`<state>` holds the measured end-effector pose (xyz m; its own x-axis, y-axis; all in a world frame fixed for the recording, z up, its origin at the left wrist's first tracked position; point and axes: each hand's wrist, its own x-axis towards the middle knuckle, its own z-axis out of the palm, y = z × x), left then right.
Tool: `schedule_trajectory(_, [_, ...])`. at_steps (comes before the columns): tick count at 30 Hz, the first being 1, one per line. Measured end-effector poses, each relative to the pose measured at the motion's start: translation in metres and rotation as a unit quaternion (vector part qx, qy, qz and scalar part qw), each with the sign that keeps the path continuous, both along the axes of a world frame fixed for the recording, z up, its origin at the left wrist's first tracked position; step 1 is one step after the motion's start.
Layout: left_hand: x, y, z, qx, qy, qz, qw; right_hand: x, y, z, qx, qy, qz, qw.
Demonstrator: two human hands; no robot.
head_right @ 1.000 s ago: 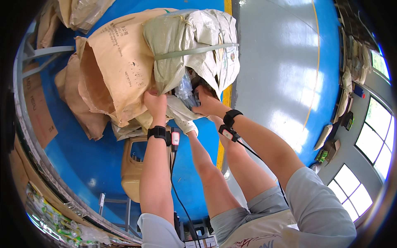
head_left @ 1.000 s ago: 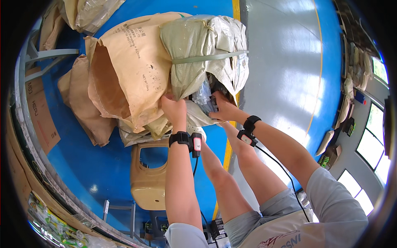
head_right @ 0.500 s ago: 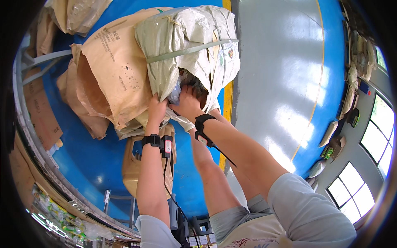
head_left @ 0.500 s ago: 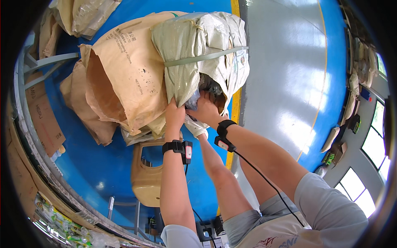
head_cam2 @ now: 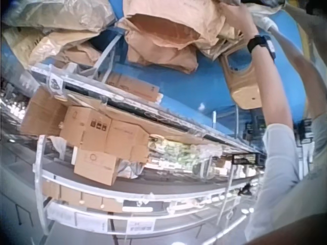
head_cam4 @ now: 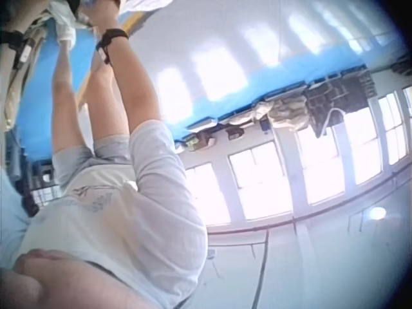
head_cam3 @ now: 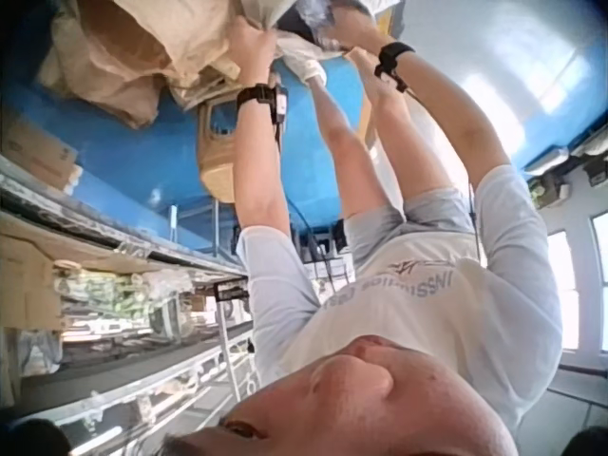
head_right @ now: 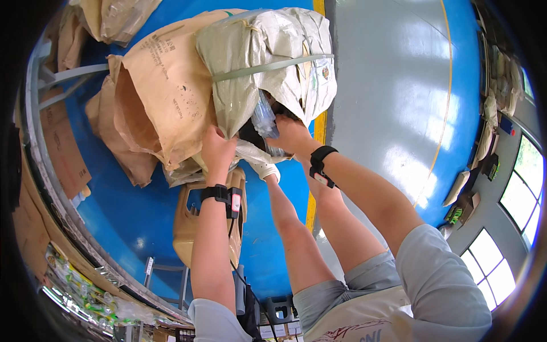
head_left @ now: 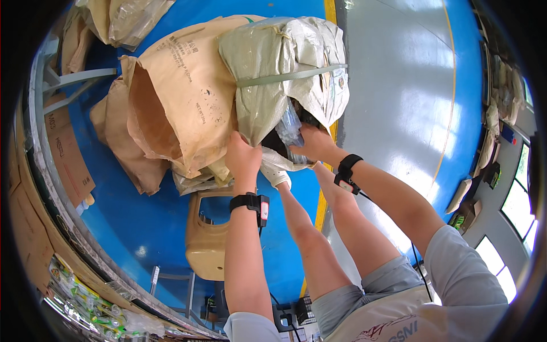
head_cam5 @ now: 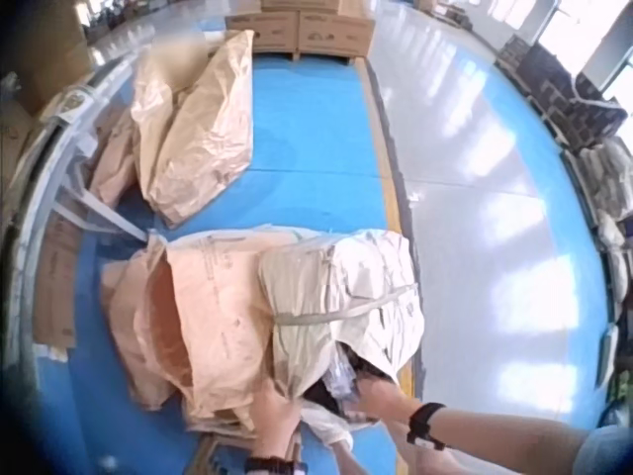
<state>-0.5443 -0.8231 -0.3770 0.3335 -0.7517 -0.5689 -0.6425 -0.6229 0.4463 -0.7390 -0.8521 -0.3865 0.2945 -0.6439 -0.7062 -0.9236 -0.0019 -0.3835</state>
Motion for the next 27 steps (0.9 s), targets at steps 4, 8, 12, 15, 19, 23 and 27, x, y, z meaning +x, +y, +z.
schedule_trajectory(4, [-0.044, 0.019, 0.019, -0.079, 0.071, 0.035, 0.994, -0.007, -0.006, -0.003, 0.000, 0.008, 0.024, 1.000])
schedule_trajectory(8, [-0.097, 0.054, 0.042, -0.123, 0.224, 0.114, 0.960, -0.003, -0.007, 0.002, 0.017, 0.020, 0.050, 0.998])
schedule_trajectory(12, [-0.103, 0.069, 0.001, -0.154, 0.240, 0.109, 0.952, 0.002, -0.009, 0.000, 0.033, 0.017, 0.058, 0.998])
schedule_trajectory(15, [-0.107, 0.060, -0.021, -0.123, 0.290, 0.138, 0.939, 0.001, -0.010, -0.001, 0.053, 0.025, 0.058, 0.997])
schedule_trajectory(19, [-0.111, 0.052, -0.040, -0.008, 0.319, 0.194, 0.928, 0.003, -0.019, 0.003, 0.104, 0.043, 0.075, 0.991])
schedule_trajectory(23, [-0.085, 0.064, -0.062, -0.104, 0.434, 0.249, 0.859, -0.031, -0.017, -0.015, -0.189, -0.234, 0.392, 0.869])
schedule_trajectory(27, [-0.084, 0.044, -0.044, 0.052, 0.510, 0.184, 0.838, -0.062, -0.021, -0.030, -0.098, -0.157, 0.378, 0.907])
